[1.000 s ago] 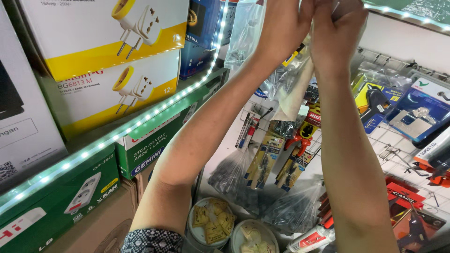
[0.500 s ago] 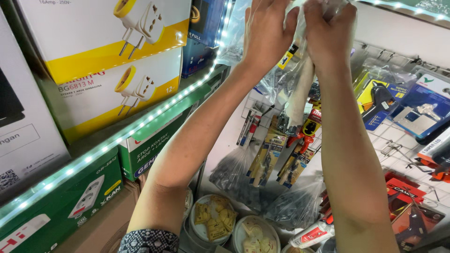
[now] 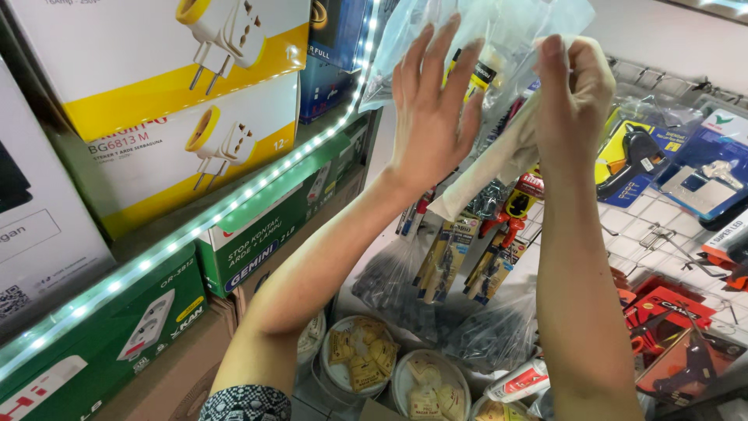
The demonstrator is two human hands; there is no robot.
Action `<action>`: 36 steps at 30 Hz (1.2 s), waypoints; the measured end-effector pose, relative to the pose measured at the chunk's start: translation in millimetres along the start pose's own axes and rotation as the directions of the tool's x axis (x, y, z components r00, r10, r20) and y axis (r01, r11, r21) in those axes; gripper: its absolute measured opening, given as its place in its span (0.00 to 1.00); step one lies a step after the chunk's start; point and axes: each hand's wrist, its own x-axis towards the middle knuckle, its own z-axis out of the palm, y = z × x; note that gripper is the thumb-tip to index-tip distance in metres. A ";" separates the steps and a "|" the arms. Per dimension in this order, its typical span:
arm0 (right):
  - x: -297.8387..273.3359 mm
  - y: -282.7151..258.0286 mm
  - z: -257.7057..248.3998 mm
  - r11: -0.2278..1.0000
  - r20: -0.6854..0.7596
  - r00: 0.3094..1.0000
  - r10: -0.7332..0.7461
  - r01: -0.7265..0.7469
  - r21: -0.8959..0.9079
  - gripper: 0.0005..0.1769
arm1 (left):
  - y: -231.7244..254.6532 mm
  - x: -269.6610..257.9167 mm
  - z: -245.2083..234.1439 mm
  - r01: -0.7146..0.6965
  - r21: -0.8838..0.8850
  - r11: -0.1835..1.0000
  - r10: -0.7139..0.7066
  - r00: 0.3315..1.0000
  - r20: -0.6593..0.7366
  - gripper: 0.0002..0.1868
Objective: The person removes packaged items from a rack, places them into a cardboard box on the floor, and wipes several packaged items with a cloth.
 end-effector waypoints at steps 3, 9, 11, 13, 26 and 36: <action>-13.0 -8.5 -5.7 1.000 0.005 1.000 -0.008 0.008 0.011 0.20 | 11.8 -19.3 -7.2 -0.004 -0.005 1.000 0.005 0.999 0.049 0.29; -24.6 -13.0 -12.2 0.998 0.138 0.990 -0.010 0.018 -0.054 0.20 | 13.9 -37.1 -6.9 0.034 -0.047 0.998 -0.030 0.995 0.098 0.31; -25.4 -11.7 -10.9 0.998 0.156 0.987 0.026 -0.016 -0.060 0.19 | 14.4 -39.8 -7.5 0.032 -0.048 0.998 -0.027 0.994 0.107 0.32; -26.8 -10.1 -7.6 0.997 0.175 0.982 0.075 -0.077 0.009 0.18 | 16.0 -42.6 -8.9 0.026 -0.048 0.999 -0.020 0.993 0.117 0.32; -101.6 -13.0 -12.3 0.922 0.098 0.975 0.198 -0.219 0.320 0.20 | 48.5 -91.3 -32.3 0.024 -0.242 0.970 0.019 0.985 0.174 0.31; -280.2 11.0 -52.5 0.543 0.165 0.808 0.565 -0.515 0.663 0.23 | 134.3 -235.0 -26.1 0.681 -0.566 0.465 -0.361 0.729 0.581 0.34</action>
